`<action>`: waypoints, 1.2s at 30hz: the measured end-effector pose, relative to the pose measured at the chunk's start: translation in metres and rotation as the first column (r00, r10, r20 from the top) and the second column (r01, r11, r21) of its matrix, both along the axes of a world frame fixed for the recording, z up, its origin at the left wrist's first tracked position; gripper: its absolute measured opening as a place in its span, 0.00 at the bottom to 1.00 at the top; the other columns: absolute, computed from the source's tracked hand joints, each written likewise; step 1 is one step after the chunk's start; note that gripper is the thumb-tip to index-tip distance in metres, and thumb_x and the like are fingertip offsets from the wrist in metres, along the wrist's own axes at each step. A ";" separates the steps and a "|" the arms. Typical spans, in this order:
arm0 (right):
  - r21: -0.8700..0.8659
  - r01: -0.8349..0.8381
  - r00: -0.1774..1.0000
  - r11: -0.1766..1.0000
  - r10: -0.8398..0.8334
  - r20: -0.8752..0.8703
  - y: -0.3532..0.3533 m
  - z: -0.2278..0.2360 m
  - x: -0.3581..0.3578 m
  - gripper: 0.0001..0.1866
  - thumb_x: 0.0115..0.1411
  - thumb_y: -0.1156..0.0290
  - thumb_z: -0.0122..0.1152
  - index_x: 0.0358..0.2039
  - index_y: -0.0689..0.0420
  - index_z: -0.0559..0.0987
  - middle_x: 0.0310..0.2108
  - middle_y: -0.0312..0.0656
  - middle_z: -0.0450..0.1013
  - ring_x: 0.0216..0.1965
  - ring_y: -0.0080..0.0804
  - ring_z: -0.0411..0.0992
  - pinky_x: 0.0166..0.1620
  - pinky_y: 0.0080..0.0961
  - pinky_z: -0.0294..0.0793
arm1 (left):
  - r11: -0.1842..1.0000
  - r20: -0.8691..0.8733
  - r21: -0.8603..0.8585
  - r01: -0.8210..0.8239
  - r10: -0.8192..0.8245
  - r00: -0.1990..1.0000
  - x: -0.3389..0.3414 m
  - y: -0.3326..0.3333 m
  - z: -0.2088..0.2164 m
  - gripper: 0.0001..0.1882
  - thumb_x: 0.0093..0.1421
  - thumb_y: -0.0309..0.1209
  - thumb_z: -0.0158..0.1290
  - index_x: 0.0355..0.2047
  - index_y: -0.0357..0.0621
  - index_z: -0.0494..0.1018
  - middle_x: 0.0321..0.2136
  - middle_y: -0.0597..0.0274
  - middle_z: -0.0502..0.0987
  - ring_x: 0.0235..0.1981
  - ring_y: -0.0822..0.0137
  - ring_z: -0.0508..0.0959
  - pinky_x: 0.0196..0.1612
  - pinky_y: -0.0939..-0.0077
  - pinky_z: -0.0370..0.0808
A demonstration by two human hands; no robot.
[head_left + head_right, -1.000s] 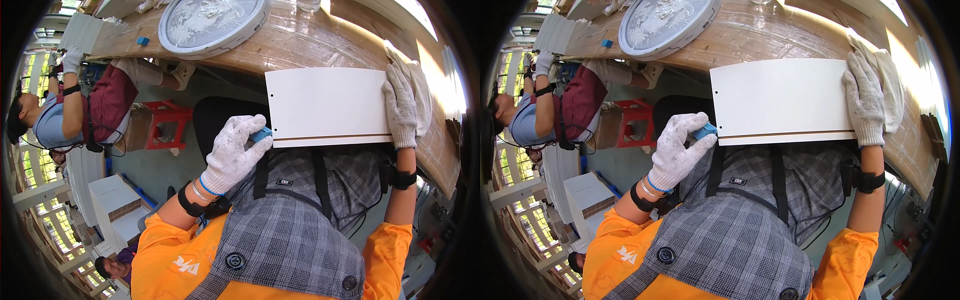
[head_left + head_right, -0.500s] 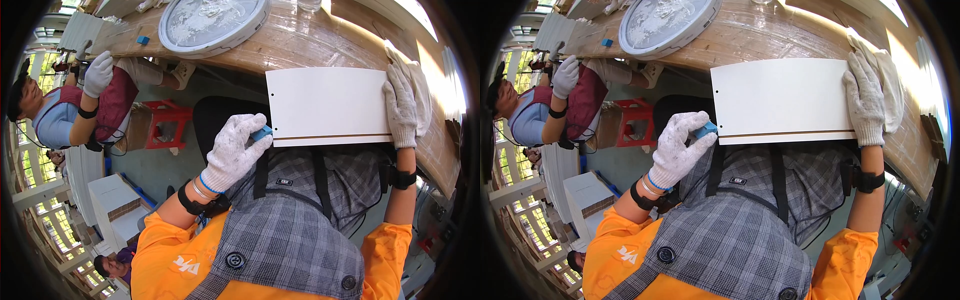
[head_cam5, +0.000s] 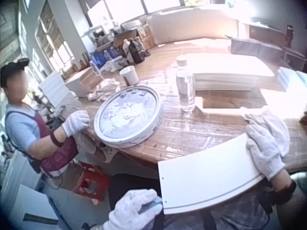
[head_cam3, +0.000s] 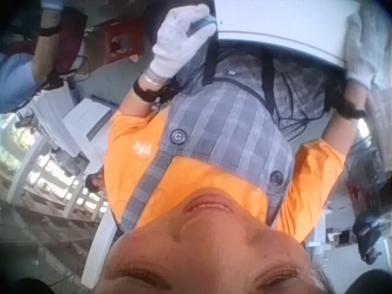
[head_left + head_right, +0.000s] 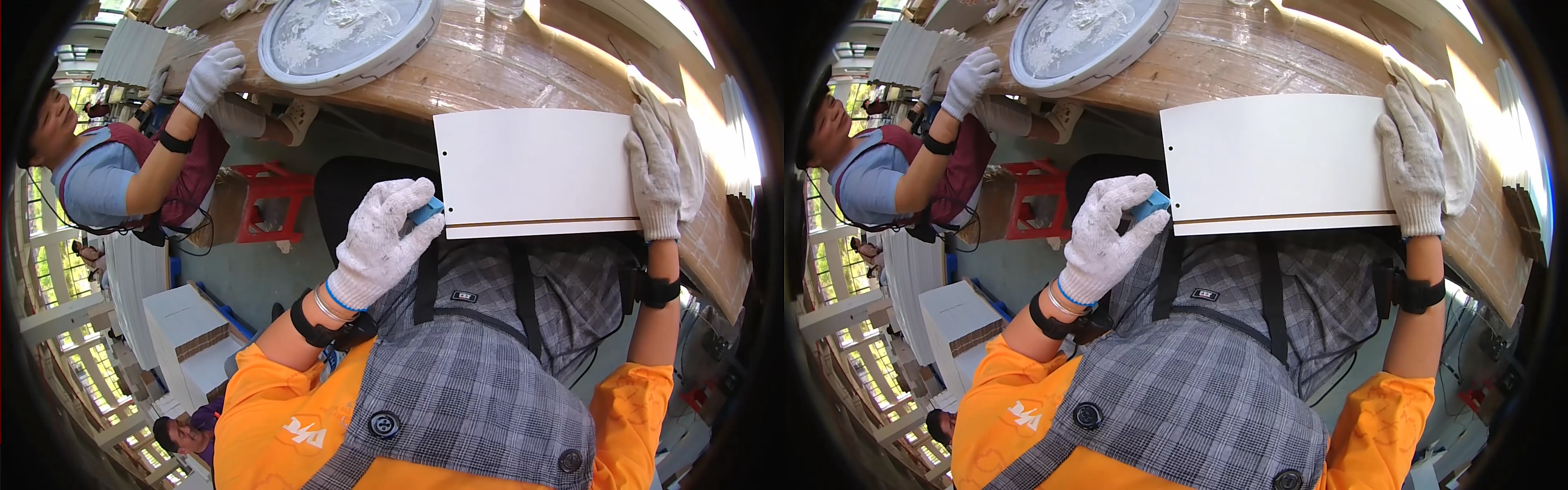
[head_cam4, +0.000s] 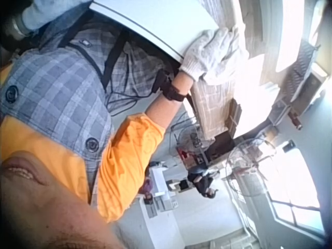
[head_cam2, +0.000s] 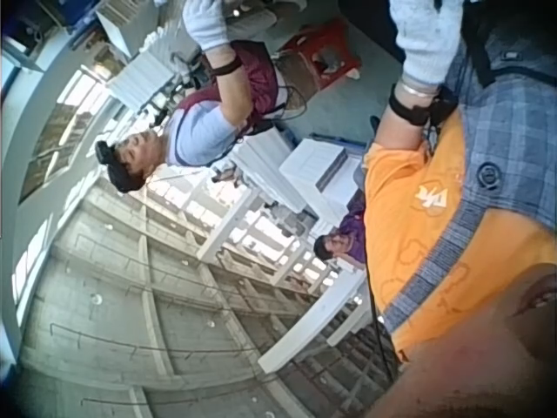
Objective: The recorder is polishing or cleaning small white wooden panels using a blue applicator block and a white cloth in a factory setting.
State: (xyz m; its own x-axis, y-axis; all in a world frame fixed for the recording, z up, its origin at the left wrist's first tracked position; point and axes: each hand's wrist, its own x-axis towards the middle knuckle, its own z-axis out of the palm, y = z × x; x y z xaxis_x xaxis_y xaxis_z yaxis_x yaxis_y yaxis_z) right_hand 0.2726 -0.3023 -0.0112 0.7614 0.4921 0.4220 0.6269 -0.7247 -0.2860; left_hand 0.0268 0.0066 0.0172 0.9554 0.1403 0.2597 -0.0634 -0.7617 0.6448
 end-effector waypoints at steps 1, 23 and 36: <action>0.011 -0.002 1.000 1.000 0.002 -0.003 0.000 0.000 0.000 0.20 0.64 0.65 0.52 0.56 0.55 0.72 0.57 0.44 0.67 0.60 0.38 0.62 0.63 0.29 0.57 | 1.000 0.011 0.002 0.017 -0.017 1.000 0.000 0.000 0.000 0.21 0.51 0.25 0.63 0.45 0.40 0.72 0.41 0.55 0.74 0.41 0.63 0.75 0.38 0.76 0.75; 0.019 -0.005 1.000 1.000 0.005 0.005 0.000 -0.001 0.000 0.20 0.63 0.65 0.53 0.55 0.56 0.73 0.57 0.45 0.67 0.60 0.39 0.62 0.63 0.30 0.57 | 0.999 -0.057 0.007 0.049 -0.049 0.997 -0.002 -0.001 0.007 0.20 0.51 0.26 0.62 0.45 0.40 0.72 0.41 0.55 0.74 0.41 0.62 0.75 0.40 0.73 0.75; -0.008 -0.006 1.000 1.000 0.007 0.030 -0.001 0.000 -0.002 0.20 0.64 0.65 0.52 0.55 0.56 0.73 0.57 0.45 0.67 0.60 0.39 0.63 0.63 0.30 0.57 | 0.999 0.051 -0.007 0.036 -0.035 0.998 0.001 0.003 0.006 0.21 0.50 0.24 0.62 0.46 0.40 0.72 0.41 0.53 0.75 0.42 0.59 0.75 0.44 0.70 0.75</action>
State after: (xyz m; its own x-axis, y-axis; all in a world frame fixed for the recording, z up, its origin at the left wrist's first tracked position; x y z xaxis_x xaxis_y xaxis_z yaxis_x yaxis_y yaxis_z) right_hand 0.2707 -0.3032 -0.0110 0.7450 0.5005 0.4410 0.6400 -0.7227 -0.2610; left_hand 0.0275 0.0093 0.0228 0.9456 0.1086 0.3067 -0.1230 -0.7535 0.6458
